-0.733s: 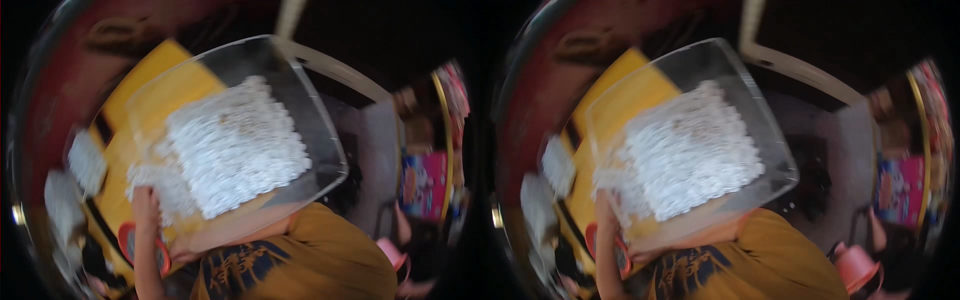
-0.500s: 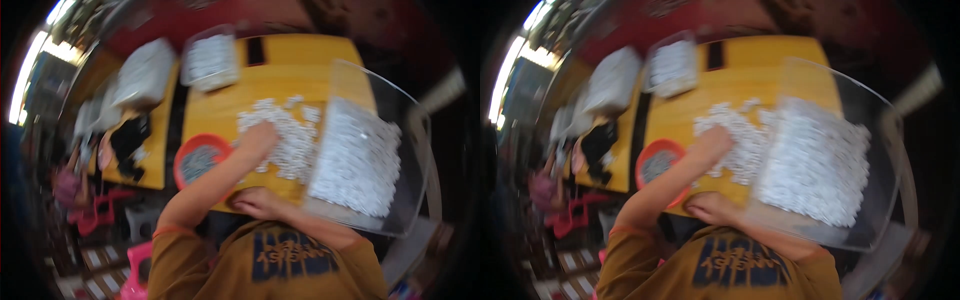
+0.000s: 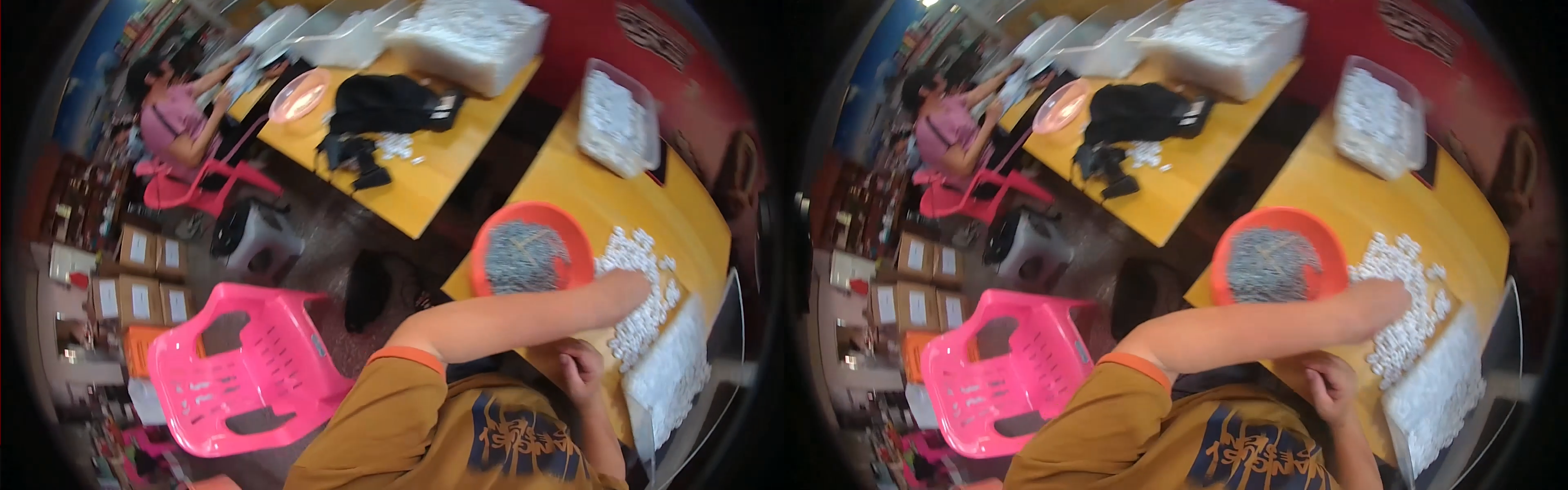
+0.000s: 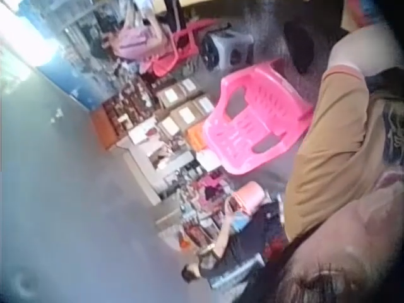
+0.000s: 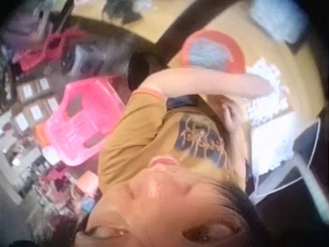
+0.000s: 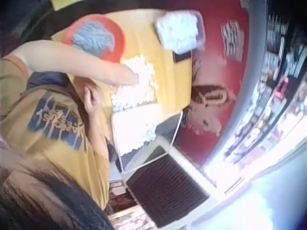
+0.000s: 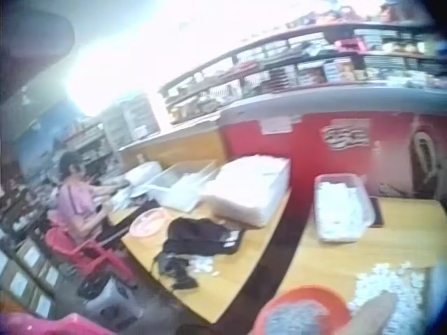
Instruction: Assembling small white plastic clips by manually inserting metal springs.
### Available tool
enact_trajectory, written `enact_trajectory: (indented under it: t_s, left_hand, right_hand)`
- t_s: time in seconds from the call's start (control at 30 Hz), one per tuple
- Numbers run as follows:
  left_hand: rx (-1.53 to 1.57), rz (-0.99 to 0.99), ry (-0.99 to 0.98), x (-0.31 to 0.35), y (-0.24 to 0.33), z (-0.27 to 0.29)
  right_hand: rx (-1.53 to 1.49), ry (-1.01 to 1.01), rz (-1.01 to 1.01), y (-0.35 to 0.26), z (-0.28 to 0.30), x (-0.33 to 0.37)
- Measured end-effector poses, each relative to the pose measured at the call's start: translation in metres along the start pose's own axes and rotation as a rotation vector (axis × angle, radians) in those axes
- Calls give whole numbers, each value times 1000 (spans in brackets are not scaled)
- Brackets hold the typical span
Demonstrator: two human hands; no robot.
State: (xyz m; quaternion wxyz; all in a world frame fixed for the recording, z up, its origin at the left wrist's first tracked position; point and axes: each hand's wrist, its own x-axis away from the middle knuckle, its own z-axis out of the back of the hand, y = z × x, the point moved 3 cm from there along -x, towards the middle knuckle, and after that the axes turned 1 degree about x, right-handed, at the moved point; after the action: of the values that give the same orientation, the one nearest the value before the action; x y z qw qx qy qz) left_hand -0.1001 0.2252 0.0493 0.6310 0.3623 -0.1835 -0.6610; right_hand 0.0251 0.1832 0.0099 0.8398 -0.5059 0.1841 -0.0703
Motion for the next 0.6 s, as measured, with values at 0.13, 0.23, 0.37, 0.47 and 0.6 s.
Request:
enact_trajectory:
  t_s: [0.13,0.23,0.37,0.47,0.6]
  left_hand:
    - [94,56,5,35,18,18]
    - [193,103,11,74,18,20]
    - [441,159,223,133,32,44]
    - [500,181,319,163,33,32]
    - [437,249,379,187,51,23]
  right_hand:
    - [-61,30,-287,12,1,17]
    - [30,-39,-116,24,3,24]
    - [-18,-59,-72,12,-2,11]
    - [-68,-68,-106,-6,-10,1]
    - [-152,-74,-148,-7,-7,7]
